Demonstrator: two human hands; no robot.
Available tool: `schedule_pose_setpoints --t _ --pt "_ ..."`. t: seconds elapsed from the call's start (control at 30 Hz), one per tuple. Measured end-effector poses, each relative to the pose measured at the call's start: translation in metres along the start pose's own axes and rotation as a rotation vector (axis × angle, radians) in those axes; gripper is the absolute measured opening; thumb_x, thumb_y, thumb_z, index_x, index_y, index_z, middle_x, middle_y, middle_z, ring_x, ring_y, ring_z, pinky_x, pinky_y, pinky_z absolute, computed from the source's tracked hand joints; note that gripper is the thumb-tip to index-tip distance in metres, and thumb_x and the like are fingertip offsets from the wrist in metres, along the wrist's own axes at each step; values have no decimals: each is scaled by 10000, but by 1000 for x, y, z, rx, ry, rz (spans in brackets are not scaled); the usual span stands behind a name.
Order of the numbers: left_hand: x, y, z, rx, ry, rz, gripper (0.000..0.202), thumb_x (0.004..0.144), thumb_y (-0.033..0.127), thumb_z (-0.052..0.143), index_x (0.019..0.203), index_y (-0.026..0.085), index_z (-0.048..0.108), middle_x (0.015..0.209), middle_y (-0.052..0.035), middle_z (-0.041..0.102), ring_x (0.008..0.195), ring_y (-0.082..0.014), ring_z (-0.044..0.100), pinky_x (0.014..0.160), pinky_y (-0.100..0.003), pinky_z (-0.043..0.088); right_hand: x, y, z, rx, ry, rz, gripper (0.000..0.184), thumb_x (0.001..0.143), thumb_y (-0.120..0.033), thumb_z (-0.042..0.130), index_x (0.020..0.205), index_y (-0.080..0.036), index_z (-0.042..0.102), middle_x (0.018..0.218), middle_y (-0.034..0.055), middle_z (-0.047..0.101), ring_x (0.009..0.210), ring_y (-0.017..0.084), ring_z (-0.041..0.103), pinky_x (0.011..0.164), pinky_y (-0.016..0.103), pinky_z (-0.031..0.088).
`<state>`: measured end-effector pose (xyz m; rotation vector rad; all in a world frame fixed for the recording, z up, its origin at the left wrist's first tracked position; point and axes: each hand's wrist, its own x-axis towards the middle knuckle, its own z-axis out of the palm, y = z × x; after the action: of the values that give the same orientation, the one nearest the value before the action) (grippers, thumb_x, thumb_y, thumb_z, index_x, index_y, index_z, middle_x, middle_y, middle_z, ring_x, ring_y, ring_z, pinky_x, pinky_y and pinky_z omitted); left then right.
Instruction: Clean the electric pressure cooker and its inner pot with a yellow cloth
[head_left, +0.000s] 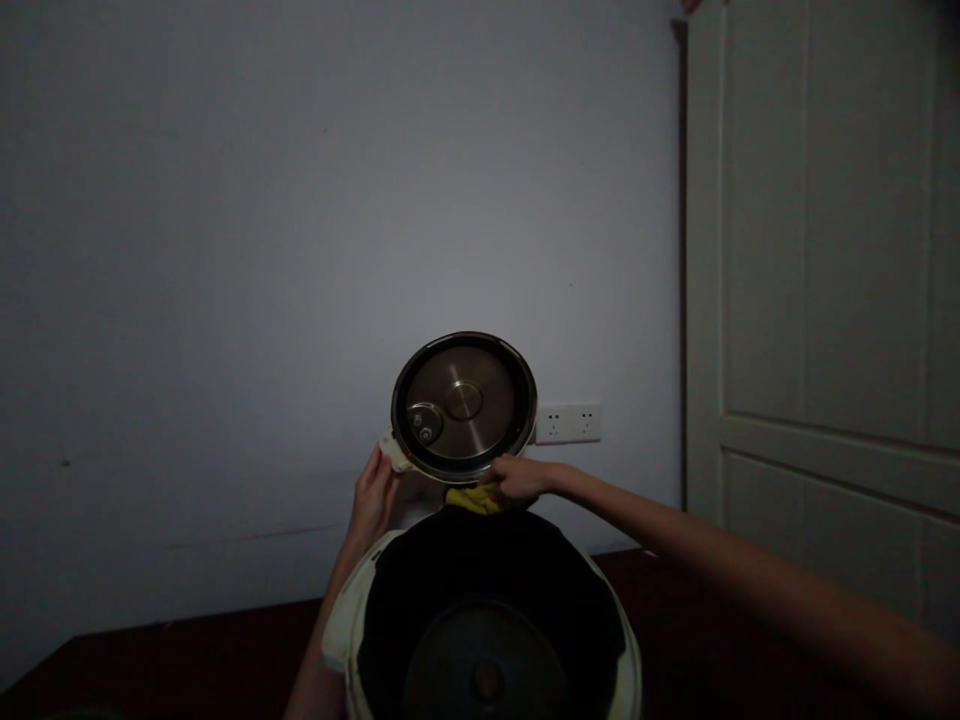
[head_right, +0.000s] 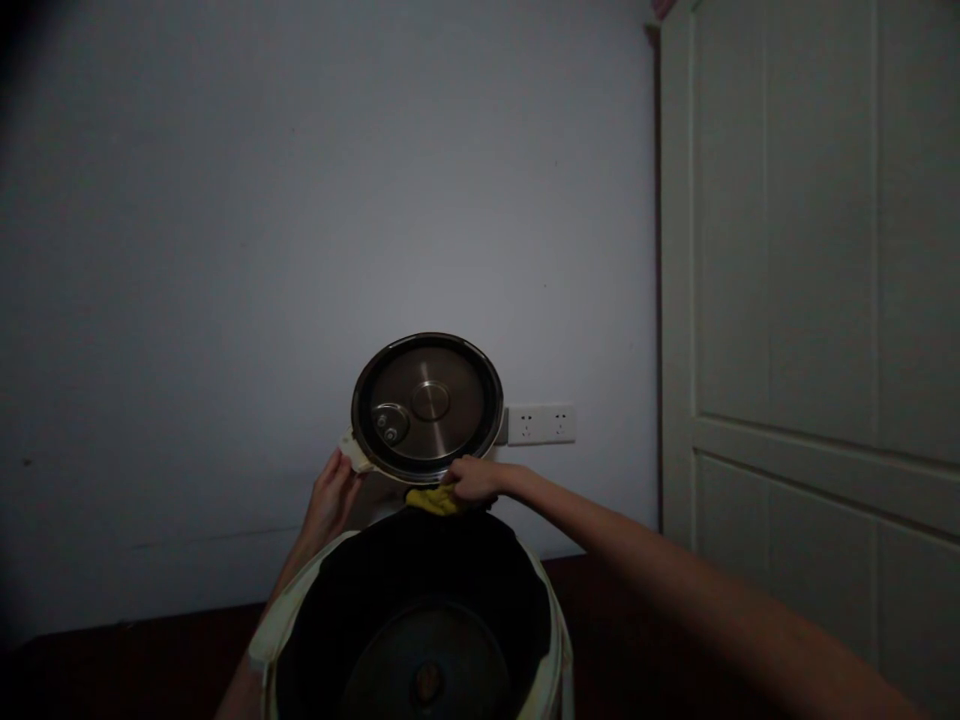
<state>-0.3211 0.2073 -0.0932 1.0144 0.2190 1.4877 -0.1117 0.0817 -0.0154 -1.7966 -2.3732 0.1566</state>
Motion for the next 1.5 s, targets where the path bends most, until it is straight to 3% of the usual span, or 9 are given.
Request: schedule_pose_setpoints --t 0.2,0.3,0.43,0.5,0.6,0.77,1.07,1.3,1.5 --pt "-2 1 1 -24 36 -46 376 777 275 663 1150 261 619 1371 -45 533 1317 -237 422 1092 -411 323 -6 -21 -24 -36 16 -15 374 634 -47 487 888 -124 751 638 10 657 621 136 589 531 192 403" --pt "-3 1 1 -40 -25 -17 393 759 292 681 1145 252 620 1355 -52 546 1305 -245 437 1087 -414 336 2 -41 -33 40 278 -138 398 710 -94 498 1040 -125 719 824 38 716 761 172 641 652 228 466" --pt "-1 2 3 -133 -73 -18 320 822 351 600 1115 224 625 1368 -68 526 1328 -241 409 1116 -401 303 28 -72 -34 -47 614 -474 500 760 -51 461 1235 -134 597 1192 98 641 1063 196 587 905 310 442" --pt "-1 3 4 -205 -89 -33 338 881 421 493 1115 213 619 1357 -82 531 1330 -230 406 1121 -394 302 43 -82 -30 -180 618 -612 522 774 -25 456 1271 -150 558 1291 109 572 1126 201 537 947 338 418" --pt "-3 6 4 -221 -64 -59 443 915 500 375 1131 193 610 1317 -96 556 1319 -221 421 1117 -384 318 66 -85 -19 -312 602 -675 466 821 -58 483 1270 -167 551 1312 119 539 1113 217 510 960 390 404" --pt "-8 11 4 -178 -84 -30 504 907 564 328 1086 216 646 1236 -70 614 1268 -232 477 1066 -375 392 85 -72 2 -144 671 -753 314 861 -257 599 1155 -147 621 1231 148 540 1125 219 495 970 398 405" --pt "-16 16 10 -231 -139 -118 547 913 564 315 1166 186 619 1252 -82 613 1285 -269 453 1076 -419 363 70 -51 22 -197 560 -728 242 837 -74 562 1029 -172 672 1043 95 613 971 192 538 835 322 455" --pt "-14 15 12 -290 -98 -71 561 935 531 273 1021 132 657 1142 -123 648 1208 -219 529 1099 -350 330 84 -71 16 -32 761 -647 191 845 -82 543 963 -164 670 980 81 563 915 169 541 798 289 461" --pt "-14 14 10 -269 -160 -80 619 904 582 318 1248 132 567 1311 -125 569 1272 -224 475 1077 -341 350 73 -42 32 112 685 -515 173 780 -84 608 920 -166 668 912 43 549 835 152 562 766 279 455"
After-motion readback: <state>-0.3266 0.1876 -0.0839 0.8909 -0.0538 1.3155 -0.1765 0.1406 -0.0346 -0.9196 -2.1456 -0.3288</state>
